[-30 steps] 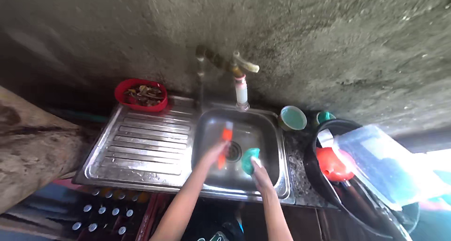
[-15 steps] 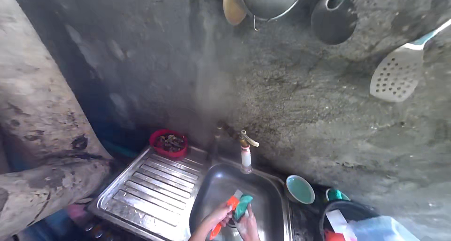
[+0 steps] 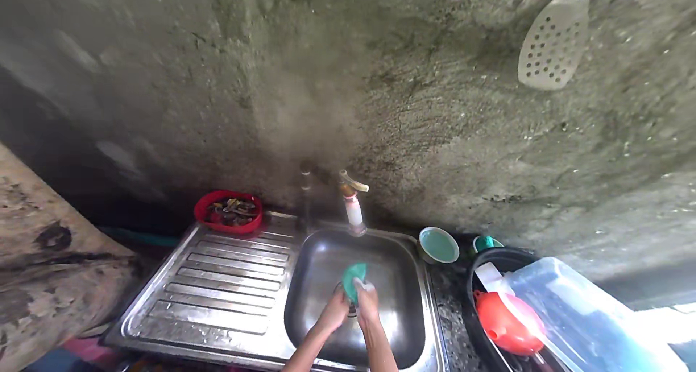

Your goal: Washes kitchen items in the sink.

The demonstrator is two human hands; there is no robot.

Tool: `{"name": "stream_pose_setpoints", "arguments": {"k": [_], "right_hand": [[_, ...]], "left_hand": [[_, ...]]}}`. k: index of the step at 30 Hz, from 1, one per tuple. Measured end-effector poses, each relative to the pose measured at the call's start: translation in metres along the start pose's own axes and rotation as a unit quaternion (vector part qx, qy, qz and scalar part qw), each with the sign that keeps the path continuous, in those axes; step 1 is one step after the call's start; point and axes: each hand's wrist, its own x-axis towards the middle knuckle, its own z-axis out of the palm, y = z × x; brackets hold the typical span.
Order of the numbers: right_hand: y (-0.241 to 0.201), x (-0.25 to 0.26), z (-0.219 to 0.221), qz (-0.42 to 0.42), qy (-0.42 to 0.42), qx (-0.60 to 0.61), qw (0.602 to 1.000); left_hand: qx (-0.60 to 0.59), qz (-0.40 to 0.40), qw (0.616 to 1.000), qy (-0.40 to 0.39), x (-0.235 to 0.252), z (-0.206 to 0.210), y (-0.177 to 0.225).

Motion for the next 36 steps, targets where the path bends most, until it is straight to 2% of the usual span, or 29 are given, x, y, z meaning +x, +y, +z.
{"name": "stream_pose_setpoints", "arguments": {"k": [3, 8, 11, 14, 16, 18, 19, 21, 24, 26, 28, 29, 31, 33, 36], "right_hand": [[-0.007, 0.008, 0.014, 0.027, 0.014, -0.055, 0.998], [-0.010, 0.015, 0.052, 0.044, 0.043, -0.081, 0.995], [-0.010, 0.016, 0.070, 0.063, 0.075, -0.070, 0.993], [-0.002, 0.022, 0.068, 0.052, 0.123, 0.061, 0.989], [0.003, 0.036, 0.039, 0.026, 0.122, 0.170, 0.977], [0.003, 0.044, -0.002, 0.019, 0.085, 0.210, 0.974], [0.004, 0.042, -0.020, 0.014, 0.055, 0.198, 0.979], [0.004, 0.021, -0.039, -0.006, -0.007, 0.095, 0.995], [0.015, -0.016, -0.030, -0.038, -0.075, -0.027, 0.996], [0.024, -0.024, -0.011, -0.060, -0.060, -0.026, 0.996], [0.023, -0.023, 0.001, -0.057, -0.009, -0.002, 0.998], [0.022, -0.019, 0.001, -0.037, 0.002, 0.013, 0.999], [0.016, -0.016, -0.002, -0.008, -0.002, 0.002, 1.000], [0.003, -0.022, -0.001, -0.003, 0.003, -0.102, 0.995], [0.004, -0.023, 0.008, -0.021, 0.000, -0.226, 0.974]], "left_hand": [[0.023, -0.032, 0.999, 0.018, -0.003, -0.003, 0.004], [0.070, -0.079, 0.992, 0.065, -0.009, -0.020, 0.021], [0.058, -0.090, 0.991, 0.081, -0.008, -0.027, 0.020], [-0.038, -0.090, 0.988, 0.116, -0.012, -0.025, 0.010], [-0.164, -0.101, 0.973, 0.125, -0.017, -0.025, 0.004], [-0.287, -0.116, 0.948, 0.081, -0.013, -0.033, -0.010], [-0.325, -0.115, 0.937, 0.059, -0.009, -0.037, -0.017], [-0.330, -0.082, 0.938, 0.070, -0.003, -0.037, -0.022], [-0.214, -0.036, 0.970, 0.111, 0.000, -0.023, -0.015], [-0.120, 0.007, 0.988, 0.097, -0.004, -0.012, -0.010], [-0.064, 0.059, 0.996, 0.018, -0.006, -0.009, -0.007], [-0.068, 0.068, 0.995, -0.018, -0.007, -0.010, -0.006], [-0.112, 0.064, 0.991, -0.029, -0.007, -0.014, -0.006], [-0.194, 0.027, 0.981, -0.013, -0.008, -0.020, -0.001], [-0.339, -0.056, 0.938, 0.049, -0.001, -0.018, -0.001]]}}
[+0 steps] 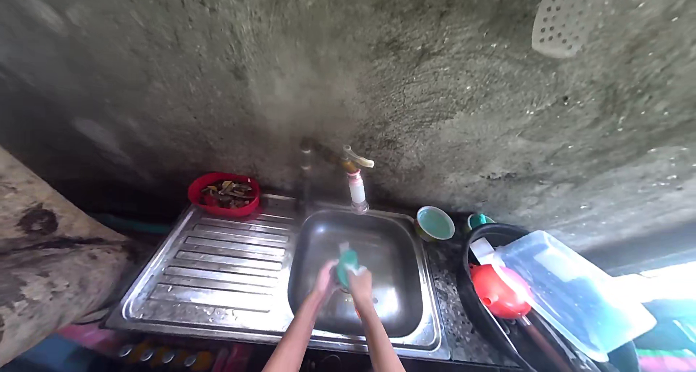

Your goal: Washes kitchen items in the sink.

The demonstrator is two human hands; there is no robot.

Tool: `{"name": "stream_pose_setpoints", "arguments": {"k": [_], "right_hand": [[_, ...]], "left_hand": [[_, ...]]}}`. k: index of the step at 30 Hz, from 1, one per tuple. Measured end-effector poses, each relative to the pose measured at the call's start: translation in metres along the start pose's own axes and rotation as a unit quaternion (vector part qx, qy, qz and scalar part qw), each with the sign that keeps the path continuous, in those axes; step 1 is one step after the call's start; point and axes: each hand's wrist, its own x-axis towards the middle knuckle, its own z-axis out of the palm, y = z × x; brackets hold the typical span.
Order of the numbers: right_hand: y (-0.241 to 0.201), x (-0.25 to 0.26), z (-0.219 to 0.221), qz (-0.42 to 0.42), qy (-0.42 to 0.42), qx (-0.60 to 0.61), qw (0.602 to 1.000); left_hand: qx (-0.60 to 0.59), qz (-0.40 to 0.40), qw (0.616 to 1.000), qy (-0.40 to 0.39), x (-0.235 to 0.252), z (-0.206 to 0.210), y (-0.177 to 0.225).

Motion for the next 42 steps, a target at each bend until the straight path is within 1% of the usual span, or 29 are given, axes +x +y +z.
{"name": "stream_pose_setpoints", "arguments": {"k": [3, 4, 5, 8, 9, 11, 13, 15, 17, 19, 21, 23, 26, 28, 31, 33, 34, 36, 37, 38, 40, 42], "right_hand": [[0.002, -0.001, 0.013, 0.004, -0.034, -0.038, 0.999], [0.003, -0.003, 0.015, 0.018, -0.054, -0.035, 0.998], [0.006, -0.005, 0.014, 0.032, -0.079, -0.016, 0.996], [0.020, -0.008, 0.003, 0.054, -0.165, 0.130, 0.976], [0.022, -0.008, 0.000, 0.061, -0.174, 0.167, 0.969], [0.021, -0.007, -0.005, 0.071, -0.168, 0.169, 0.969], [0.018, -0.006, -0.009, 0.081, -0.169, 0.133, 0.973], [0.019, -0.004, -0.014, 0.093, -0.193, 0.094, 0.972], [0.024, -0.006, -0.018, 0.101, -0.217, 0.067, 0.969], [0.026, -0.011, -0.022, 0.101, -0.240, 0.039, 0.965], [0.024, -0.025, -0.028, 0.092, -0.256, 0.006, 0.962], [0.026, -0.039, -0.032, 0.069, -0.249, -0.007, 0.966], [0.028, -0.053, -0.031, 0.055, -0.235, -0.011, 0.970], [0.029, -0.062, -0.029, 0.056, -0.207, -0.020, 0.976], [0.023, -0.070, -0.025, 0.046, -0.140, -0.106, 0.983], [0.017, -0.068, -0.022, 0.048, -0.080, -0.140, 0.986], [0.015, -0.064, -0.022, 0.051, -0.057, -0.148, 0.986], [0.015, -0.054, -0.020, 0.049, -0.033, -0.149, 0.987], [0.016, -0.050, -0.018, 0.045, -0.028, -0.139, 0.989], [0.015, -0.049, -0.015, 0.041, -0.031, -0.127, 0.991], [0.012, -0.052, -0.009, 0.044, -0.057, -0.120, 0.990], [0.008, -0.057, -0.009, 0.046, -0.087, -0.141, 0.985]], "left_hand": [[-0.013, 0.006, 0.999, 0.050, 0.021, -0.007, -0.017], [-0.012, -0.001, 0.998, 0.064, 0.026, -0.012, -0.021], [-0.014, -0.025, 0.998, 0.062, 0.030, -0.017, -0.023], [0.002, -0.102, 0.995, -0.014, 0.028, -0.032, -0.008], [0.012, -0.123, 0.992, -0.031, 0.027, -0.035, -0.001], [0.027, -0.142, 0.989, -0.027, 0.025, -0.034, 0.009], [0.040, -0.130, 0.991, 0.010, 0.022, -0.028, 0.014], [0.114, -0.084, 0.988, 0.062, 0.024, -0.023, 0.013], [0.194, -0.036, 0.975, 0.101, 0.029, -0.022, 0.005], [0.194, -0.022, 0.973, 0.120, 0.030, -0.025, 0.001], [0.143, -0.019, 0.979, 0.147, 0.031, -0.032, 0.003], [0.096, -0.011, 0.982, 0.162, 0.034, -0.037, 0.002], [0.069, -0.002, 0.982, 0.177, 0.035, -0.036, -0.002], [0.061, -0.004, 0.981, 0.186, 0.035, -0.037, -0.003], [0.049, -0.001, 0.982, 0.184, 0.037, -0.032, -0.011], [0.010, 0.006, 0.988, 0.155, 0.036, -0.024, -0.018], [-0.002, 0.007, 0.992, 0.124, 0.034, -0.018, -0.019], [0.026, -0.004, 0.998, 0.056, 0.026, -0.004, -0.018], [0.049, -0.012, 0.998, 0.027, 0.020, 0.003, -0.017], [0.066, -0.015, 0.997, 0.025, 0.015, 0.011, -0.016], [0.064, -0.014, 0.997, 0.046, 0.017, 0.014, -0.016], [0.032, -0.010, 0.998, 0.060, 0.025, 0.011, -0.019]]}}
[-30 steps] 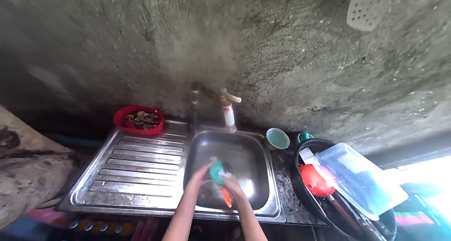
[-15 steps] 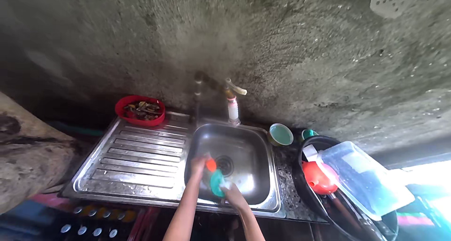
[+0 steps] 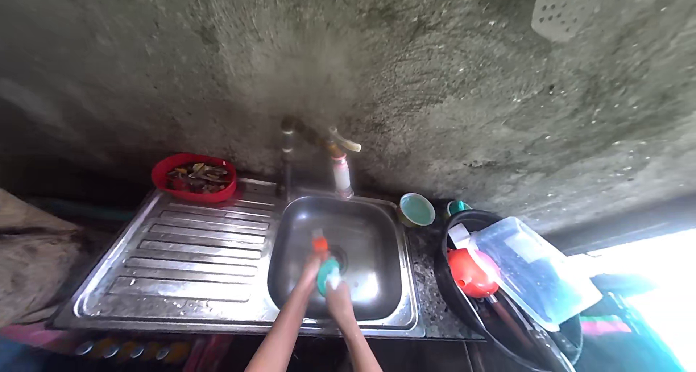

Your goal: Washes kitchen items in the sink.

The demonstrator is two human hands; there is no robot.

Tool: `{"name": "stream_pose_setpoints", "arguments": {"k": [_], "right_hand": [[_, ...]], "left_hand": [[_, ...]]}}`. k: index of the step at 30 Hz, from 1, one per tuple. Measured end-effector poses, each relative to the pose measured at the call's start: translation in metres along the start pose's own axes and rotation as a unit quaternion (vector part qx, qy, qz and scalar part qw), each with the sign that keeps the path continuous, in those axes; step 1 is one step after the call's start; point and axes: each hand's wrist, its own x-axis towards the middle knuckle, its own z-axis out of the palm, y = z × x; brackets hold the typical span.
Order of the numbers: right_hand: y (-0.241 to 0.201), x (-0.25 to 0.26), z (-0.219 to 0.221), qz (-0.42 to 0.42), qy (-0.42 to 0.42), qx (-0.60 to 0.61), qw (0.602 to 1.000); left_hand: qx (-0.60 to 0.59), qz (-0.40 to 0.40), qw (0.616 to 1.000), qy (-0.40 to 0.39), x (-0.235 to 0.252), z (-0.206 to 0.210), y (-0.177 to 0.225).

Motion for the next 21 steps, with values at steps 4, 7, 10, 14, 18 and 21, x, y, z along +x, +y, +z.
{"name": "stream_pose_setpoints", "arguments": {"k": [4, 7, 10, 14, 18, 21], "right_hand": [[0.007, -0.009, -0.004, -0.010, -0.038, -0.032, 0.999], [-0.006, -0.022, -0.040, 0.020, -0.004, -0.059, 0.998], [-0.021, 0.001, -0.108, 0.016, 0.131, -0.082, 0.988], [-0.057, 0.059, -0.201, 0.076, 0.176, -0.152, 0.970], [-0.064, 0.126, -0.242, 0.098, 0.210, -0.197, 0.953], [-0.048, 0.164, -0.253, 0.114, 0.176, -0.227, 0.951]], "left_hand": [[0.032, 0.014, 0.999, 0.042, 0.010, -0.002, 0.003], [-0.008, 0.035, 0.999, 0.039, 0.023, -0.018, 0.006], [-0.107, 0.008, 0.994, -0.024, 0.025, -0.040, 0.019], [-0.136, -0.020, 0.988, -0.066, 0.012, -0.046, 0.021], [-0.146, -0.051, 0.986, -0.067, 0.008, -0.043, 0.019], [-0.178, -0.102, 0.974, -0.098, 0.006, -0.050, 0.011]]}}
